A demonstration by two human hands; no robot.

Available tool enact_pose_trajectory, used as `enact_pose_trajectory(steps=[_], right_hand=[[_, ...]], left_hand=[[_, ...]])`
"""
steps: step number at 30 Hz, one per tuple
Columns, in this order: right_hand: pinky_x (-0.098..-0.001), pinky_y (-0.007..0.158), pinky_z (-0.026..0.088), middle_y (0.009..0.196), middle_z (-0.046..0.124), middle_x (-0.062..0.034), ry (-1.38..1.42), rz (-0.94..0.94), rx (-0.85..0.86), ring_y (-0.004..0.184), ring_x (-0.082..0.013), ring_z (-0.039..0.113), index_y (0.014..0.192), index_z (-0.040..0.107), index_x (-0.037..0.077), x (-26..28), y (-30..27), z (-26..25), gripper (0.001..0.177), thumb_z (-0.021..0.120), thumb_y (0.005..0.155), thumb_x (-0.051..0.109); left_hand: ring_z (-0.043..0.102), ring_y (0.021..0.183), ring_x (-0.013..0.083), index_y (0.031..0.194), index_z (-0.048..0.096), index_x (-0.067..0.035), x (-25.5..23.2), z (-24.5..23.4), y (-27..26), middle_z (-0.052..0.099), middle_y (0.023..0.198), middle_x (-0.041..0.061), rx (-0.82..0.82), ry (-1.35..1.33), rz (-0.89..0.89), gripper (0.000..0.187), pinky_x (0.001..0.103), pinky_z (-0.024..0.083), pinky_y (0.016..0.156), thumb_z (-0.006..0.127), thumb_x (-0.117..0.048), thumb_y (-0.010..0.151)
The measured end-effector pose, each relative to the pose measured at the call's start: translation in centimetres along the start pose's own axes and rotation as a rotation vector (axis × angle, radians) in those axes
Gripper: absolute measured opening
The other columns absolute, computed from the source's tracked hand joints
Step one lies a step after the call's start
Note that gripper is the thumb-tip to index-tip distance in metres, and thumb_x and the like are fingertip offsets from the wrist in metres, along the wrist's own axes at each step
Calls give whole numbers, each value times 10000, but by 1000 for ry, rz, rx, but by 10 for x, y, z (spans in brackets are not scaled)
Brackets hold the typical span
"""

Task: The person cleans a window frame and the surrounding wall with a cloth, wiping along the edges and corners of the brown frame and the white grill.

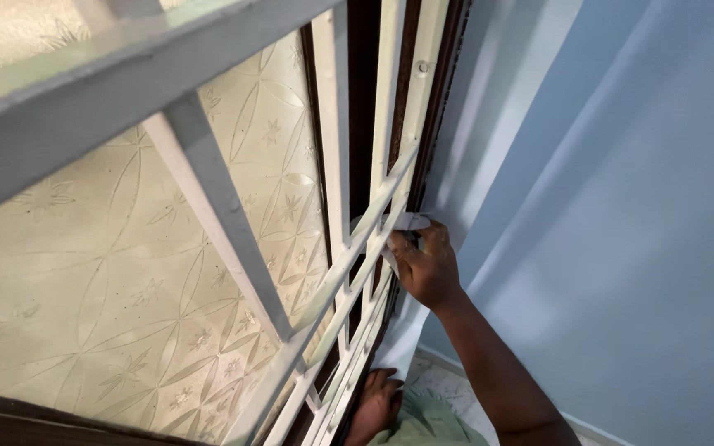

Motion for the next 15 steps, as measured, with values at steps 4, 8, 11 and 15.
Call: enact_pose_trajectory(steps=[4,8,11,15], right_hand=[[-477,867,568,1150,587,-95,17,-54,79,1099,-345,580,1171,763,154,-12,-39,29,307,724,881,61],[-452,890,568,1129,576,-127,151,103,220,1075,-353,584,1185,763,141,-34,-76,55,369,648,873,-17],[-398,934,585,1166,551,-120,411,331,370,1106,-294,606,1222,717,81,-52,-88,59,368,590,915,-77],[-345,998,603,1201,553,-89,732,479,432,1117,-228,635,1292,703,49,-51,-83,30,398,519,972,-100]], left_hand=[[564,1175,387,1042,747,-41,-3,-7,6,649,1268,150,-19,1,13,219,474,462,990,740,-111,835],[576,1177,363,1024,764,-62,2,1,6,666,1241,122,8,18,-51,211,465,464,994,744,-124,823],[581,1178,356,1037,761,-58,2,2,7,665,1250,124,8,30,-37,211,458,470,995,744,-126,839],[586,1168,361,1034,767,-57,-3,-1,9,672,1242,127,28,32,-36,210,463,468,984,747,-123,836]])
Point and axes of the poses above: each hand's wrist, its own y-axis towards the middle knuckle, its own z-axis out of the palm, x = y × z, the point moved 10 cm from there along y, towards the middle knuckle
